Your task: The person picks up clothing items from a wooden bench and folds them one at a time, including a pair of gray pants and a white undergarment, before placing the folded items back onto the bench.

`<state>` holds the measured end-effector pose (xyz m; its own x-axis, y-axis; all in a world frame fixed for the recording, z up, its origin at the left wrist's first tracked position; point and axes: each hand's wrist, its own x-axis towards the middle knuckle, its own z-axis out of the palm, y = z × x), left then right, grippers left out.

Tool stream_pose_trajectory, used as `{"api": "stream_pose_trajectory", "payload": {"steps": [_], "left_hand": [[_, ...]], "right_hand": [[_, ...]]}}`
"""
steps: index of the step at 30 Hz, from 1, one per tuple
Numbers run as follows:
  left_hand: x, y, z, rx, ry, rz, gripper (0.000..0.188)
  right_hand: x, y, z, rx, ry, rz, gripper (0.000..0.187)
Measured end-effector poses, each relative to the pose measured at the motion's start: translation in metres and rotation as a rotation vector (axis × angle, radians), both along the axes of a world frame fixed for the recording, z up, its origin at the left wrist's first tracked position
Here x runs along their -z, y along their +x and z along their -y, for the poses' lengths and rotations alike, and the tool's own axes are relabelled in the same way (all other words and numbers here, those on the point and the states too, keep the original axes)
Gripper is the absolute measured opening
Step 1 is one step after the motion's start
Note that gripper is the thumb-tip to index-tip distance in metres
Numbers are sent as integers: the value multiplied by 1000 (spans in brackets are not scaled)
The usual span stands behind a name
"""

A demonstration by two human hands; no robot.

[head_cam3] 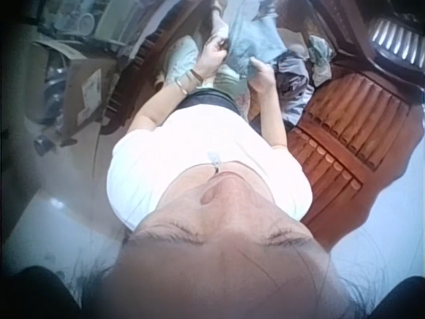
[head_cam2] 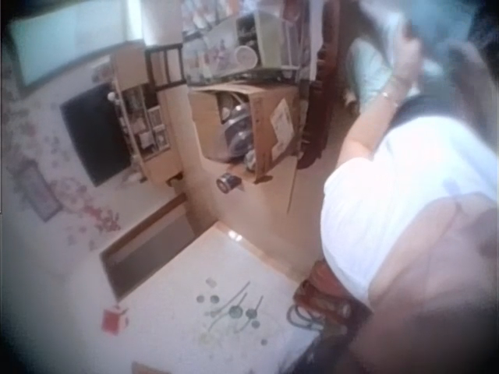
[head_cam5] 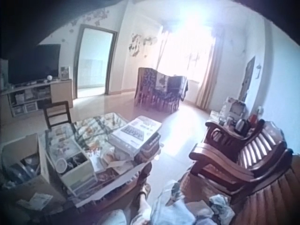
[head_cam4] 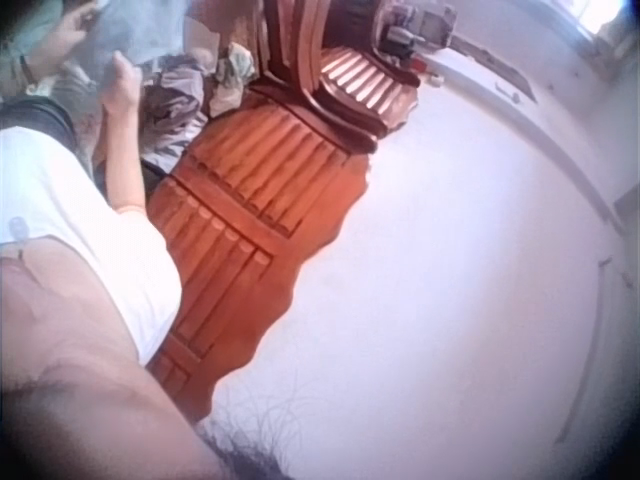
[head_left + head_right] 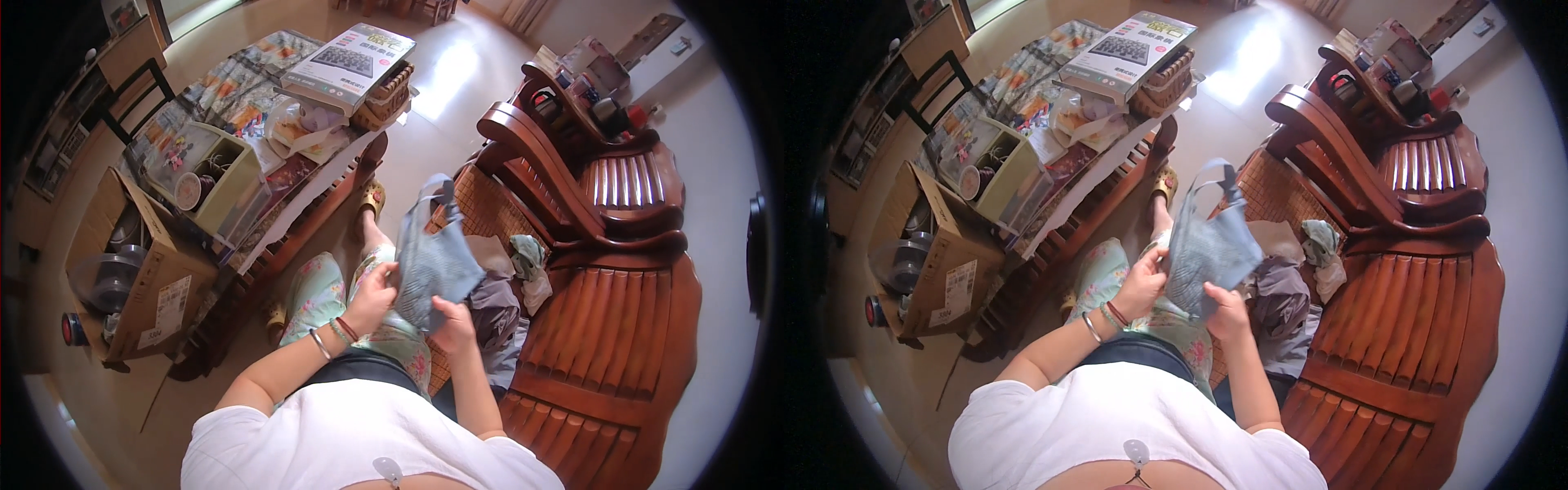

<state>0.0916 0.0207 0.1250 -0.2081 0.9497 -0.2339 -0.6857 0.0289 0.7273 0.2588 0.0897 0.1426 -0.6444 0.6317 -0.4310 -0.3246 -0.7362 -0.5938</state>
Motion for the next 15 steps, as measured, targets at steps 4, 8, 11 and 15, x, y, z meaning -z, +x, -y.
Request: {"api": "stream_pose_trajectory", "payload": {"steps": [4, 8, 11, 15], "left_hand": [[59, -15, 31, 121, -280, -180, 50], [52, -27, 32, 185, -238, 197, 27], [63, -24, 25, 175, -239, 110, 29], [58, -24, 28, 275, -252, 21, 31]], "right_hand": [[72, -5, 25, -82, -86, 312, 33], [59, -15, 27, -194, 49, 465, 31], [52, -17, 27, -119, -88, 338, 29], [60, -5, 28, -39, -139, 210, 30]]}}
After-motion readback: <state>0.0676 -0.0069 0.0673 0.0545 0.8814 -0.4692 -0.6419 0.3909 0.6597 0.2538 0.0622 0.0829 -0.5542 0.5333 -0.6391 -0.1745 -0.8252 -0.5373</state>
